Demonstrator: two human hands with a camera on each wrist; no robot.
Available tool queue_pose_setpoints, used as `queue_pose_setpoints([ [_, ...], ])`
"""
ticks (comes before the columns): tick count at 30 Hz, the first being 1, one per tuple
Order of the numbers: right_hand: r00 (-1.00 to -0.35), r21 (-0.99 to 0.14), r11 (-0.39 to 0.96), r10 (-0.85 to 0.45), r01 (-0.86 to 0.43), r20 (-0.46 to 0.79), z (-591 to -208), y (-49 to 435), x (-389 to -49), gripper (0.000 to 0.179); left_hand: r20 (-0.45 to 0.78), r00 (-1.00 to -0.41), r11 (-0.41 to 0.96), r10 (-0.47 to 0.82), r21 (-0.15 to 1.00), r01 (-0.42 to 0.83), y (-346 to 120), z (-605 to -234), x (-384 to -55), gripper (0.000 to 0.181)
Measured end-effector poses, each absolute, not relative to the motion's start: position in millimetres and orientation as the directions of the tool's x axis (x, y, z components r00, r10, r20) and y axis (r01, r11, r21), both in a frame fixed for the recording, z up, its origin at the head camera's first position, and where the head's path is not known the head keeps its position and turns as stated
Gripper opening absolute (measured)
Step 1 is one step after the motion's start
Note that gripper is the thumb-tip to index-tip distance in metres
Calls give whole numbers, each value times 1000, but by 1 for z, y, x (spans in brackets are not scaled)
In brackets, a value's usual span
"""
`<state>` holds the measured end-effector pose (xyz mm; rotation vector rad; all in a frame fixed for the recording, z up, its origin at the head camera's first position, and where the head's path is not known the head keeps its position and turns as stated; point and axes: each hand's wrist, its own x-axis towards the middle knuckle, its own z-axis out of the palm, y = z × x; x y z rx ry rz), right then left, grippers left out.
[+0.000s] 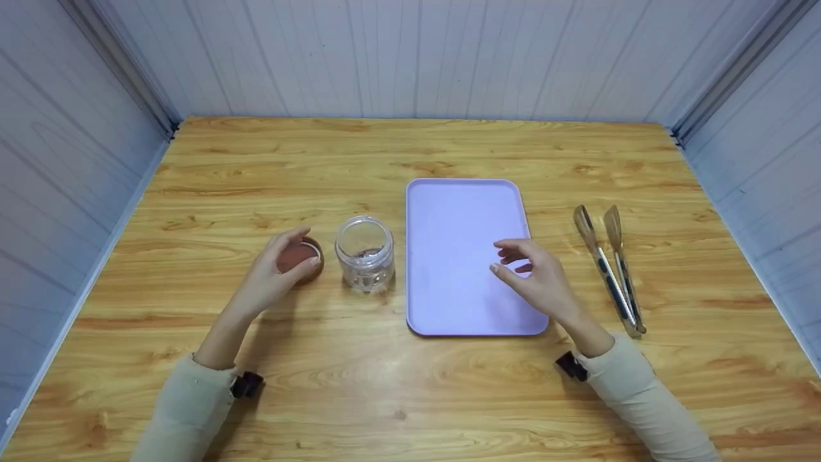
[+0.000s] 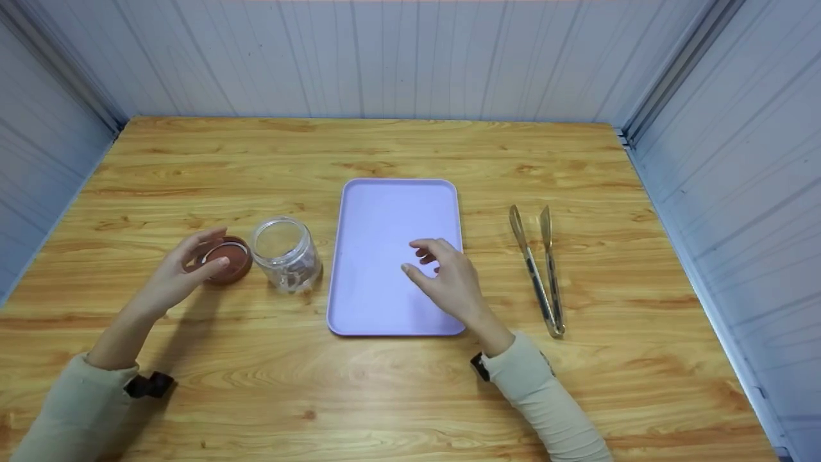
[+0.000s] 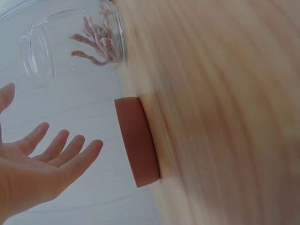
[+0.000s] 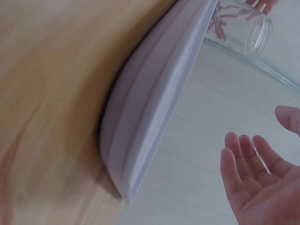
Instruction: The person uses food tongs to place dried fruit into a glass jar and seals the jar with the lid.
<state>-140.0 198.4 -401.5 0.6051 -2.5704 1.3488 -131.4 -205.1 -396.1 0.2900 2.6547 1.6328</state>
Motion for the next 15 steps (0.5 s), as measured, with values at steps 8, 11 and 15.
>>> queue_pose_setpoints([
  [8, -884, -760, 462, -332, -457, 329, -405, 181, -139, 34, 97, -985, 433, 144, 889, 151, -215, -401, -135, 58],
  [11, -877, -772, 439, -360, -460, 318, -405, 174, -139, 35, 84, -987, 425, 138, 895, 135, -218, -402, -136, 59],
  [15, -864, -782, 413, -402, -467, 304, -405, 164, -138, 34, 62, -990, 438, 129, 892, 113, -223, -404, -138, 63],
])
